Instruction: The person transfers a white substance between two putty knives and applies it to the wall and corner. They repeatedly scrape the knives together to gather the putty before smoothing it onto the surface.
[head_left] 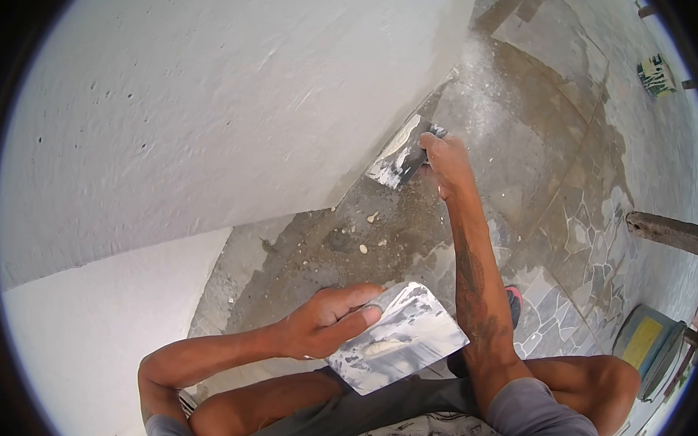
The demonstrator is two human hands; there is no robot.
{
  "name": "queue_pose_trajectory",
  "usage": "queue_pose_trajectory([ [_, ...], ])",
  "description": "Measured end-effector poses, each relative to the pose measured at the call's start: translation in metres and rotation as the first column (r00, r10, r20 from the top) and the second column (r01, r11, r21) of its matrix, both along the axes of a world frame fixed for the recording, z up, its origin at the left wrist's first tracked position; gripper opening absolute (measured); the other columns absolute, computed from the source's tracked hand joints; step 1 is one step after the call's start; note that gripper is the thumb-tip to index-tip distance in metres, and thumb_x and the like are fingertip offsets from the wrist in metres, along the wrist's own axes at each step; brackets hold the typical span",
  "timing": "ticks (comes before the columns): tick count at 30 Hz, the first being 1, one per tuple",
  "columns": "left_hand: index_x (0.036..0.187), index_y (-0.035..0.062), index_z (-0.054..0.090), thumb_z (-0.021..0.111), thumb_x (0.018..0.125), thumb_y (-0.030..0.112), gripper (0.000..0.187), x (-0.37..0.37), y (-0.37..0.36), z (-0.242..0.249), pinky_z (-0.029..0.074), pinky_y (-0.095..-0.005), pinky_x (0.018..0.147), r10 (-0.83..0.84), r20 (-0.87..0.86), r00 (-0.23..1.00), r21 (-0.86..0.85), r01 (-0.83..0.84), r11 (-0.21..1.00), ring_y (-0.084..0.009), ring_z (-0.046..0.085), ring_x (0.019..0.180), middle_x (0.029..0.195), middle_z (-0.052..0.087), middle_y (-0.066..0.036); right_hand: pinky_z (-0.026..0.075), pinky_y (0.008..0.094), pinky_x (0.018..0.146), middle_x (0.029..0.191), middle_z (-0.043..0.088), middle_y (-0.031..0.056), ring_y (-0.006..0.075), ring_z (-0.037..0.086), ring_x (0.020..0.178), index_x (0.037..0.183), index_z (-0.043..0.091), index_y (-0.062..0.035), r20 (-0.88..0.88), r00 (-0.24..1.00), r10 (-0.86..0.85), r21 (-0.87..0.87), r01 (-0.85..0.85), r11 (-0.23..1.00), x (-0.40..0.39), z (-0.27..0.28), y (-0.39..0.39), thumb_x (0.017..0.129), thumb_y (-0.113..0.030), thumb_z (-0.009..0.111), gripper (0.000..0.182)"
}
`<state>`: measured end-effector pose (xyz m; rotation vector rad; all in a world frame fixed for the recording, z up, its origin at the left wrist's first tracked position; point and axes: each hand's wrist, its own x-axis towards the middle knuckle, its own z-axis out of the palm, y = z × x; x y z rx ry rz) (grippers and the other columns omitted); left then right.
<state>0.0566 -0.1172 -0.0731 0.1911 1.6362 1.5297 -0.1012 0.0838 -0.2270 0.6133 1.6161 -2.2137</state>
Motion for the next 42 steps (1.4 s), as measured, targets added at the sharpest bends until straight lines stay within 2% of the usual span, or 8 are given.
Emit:
queue_pose_trajectory([
  [5,0.128,-0.0022,0.052,0.043,0.105,0.021,0.034,-0.002,0.000,0.002,0.044,-0.0266,0.081,-0.016,0.026,1.000,-0.009,0.016,1.000,-0.0099,0.053,0.091,0.101,0.060,-0.008,0.057,0.0388,0.066,0.084,0.065,0.0090,0.0201,0.063,0.068,0.093,0.061,0.0020,0.041,0.999,-0.017,-0.080,0.020,0.997,0.000,-0.049,-0.005,0.083,-0.010,0.053,0.017],
  [9,0.129,-0.0025,0.052,0.042,0.105,0.021,0.034,-0.001,-0.001,0.002,0.044,-0.0265,0.080,-0.020,0.018,1.000,-0.020,0.021,1.000,-0.0096,0.053,0.090,0.101,0.060,-0.007,0.057,0.0405,0.067,0.083,0.063,0.0078,0.0206,0.063,0.072,0.094,0.060,0.0026,0.051,0.998,0.025,-0.023,-0.024,0.999,-0.012,-0.066,-0.005,0.084,-0.011,0.053,0.018],
  [17,0.130,-0.0034,0.052,0.043,0.105,0.018,0.034,-0.003,-0.002,0.003,0.044,-0.0265,0.082,-0.002,0.016,1.000,-0.008,0.002,1.000,-0.0100,0.054,0.093,0.104,0.061,-0.008,0.060,0.0427,0.072,0.094,0.065,0.0147,0.0263,0.068,0.080,0.109,0.060,0.0108,0.048,0.998,0.034,0.055,-0.037,0.998,-0.031,-0.056,-0.009,0.086,-0.011,0.052,0.032],
  [20,0.130,-0.0032,0.052,0.043,0.105,0.018,0.034,-0.001,-0.003,0.000,0.044,-0.0264,0.083,0.013,0.026,1.000,0.004,-0.013,1.000,-0.0101,0.055,0.095,0.105,0.061,-0.008,0.056,0.0495,0.083,0.098,0.061,0.0116,0.0263,0.063,0.085,0.114,0.057,0.0066,0.058,0.996,0.068,0.008,-0.069,0.998,-0.036,-0.058,-0.009,0.086,-0.014,0.051,0.035],
  [26,0.130,-0.0029,0.052,0.043,0.105,0.019,0.034,0.001,-0.005,-0.001,0.044,-0.0266,0.082,0.033,0.056,0.998,0.021,-0.034,0.999,-0.0098,0.055,0.095,0.105,0.061,-0.007,0.055,0.0518,0.087,0.108,0.061,0.0169,0.0305,0.065,0.089,0.123,0.052,0.0104,0.021,0.996,0.090,-0.005,-0.090,0.996,-0.042,-0.050,-0.014,0.091,-0.013,0.049,0.040],
  [35,0.131,-0.0031,0.051,0.043,0.105,0.021,0.037,0.001,-0.008,-0.006,0.044,-0.0269,0.082,-0.026,0.007,1.000,-0.022,0.026,0.999,-0.0100,0.055,0.095,0.107,0.061,-0.008,0.059,0.0464,0.073,0.098,0.064,0.0171,0.0266,0.067,0.083,0.113,0.055,0.0102,-0.159,0.984,0.081,-0.005,-0.083,0.997,-0.046,-0.008,-0.006,0.089,-0.009,0.052,0.031],
  [38,0.131,-0.0033,0.051,0.043,0.105,0.021,0.036,-0.005,-0.002,0.001,0.044,-0.0270,0.084,0.001,0.052,0.999,0.008,-0.001,1.000,-0.0104,0.054,0.097,0.108,0.060,-0.008,0.059,0.0458,0.070,0.092,0.062,0.0135,0.0239,0.065,0.076,0.102,0.056,0.0079,-0.093,0.996,-0.017,-0.107,0.007,0.994,-0.041,0.003,0.022,0.086,-0.006,0.053,0.021],
  [42,0.131,-0.0031,0.051,0.043,0.105,0.021,0.036,-0.010,0.001,0.003,0.043,-0.0275,0.086,-0.004,0.072,0.997,0.003,0.004,1.000,-0.0111,0.054,0.100,0.109,0.059,-0.008,0.058,0.0452,0.070,0.085,0.059,0.0094,0.0227,0.062,0.073,0.090,0.057,0.0039,-0.013,0.996,-0.087,-0.060,0.086,0.995,-0.045,-0.014,0.043,0.083,-0.004,0.055,0.011],
])
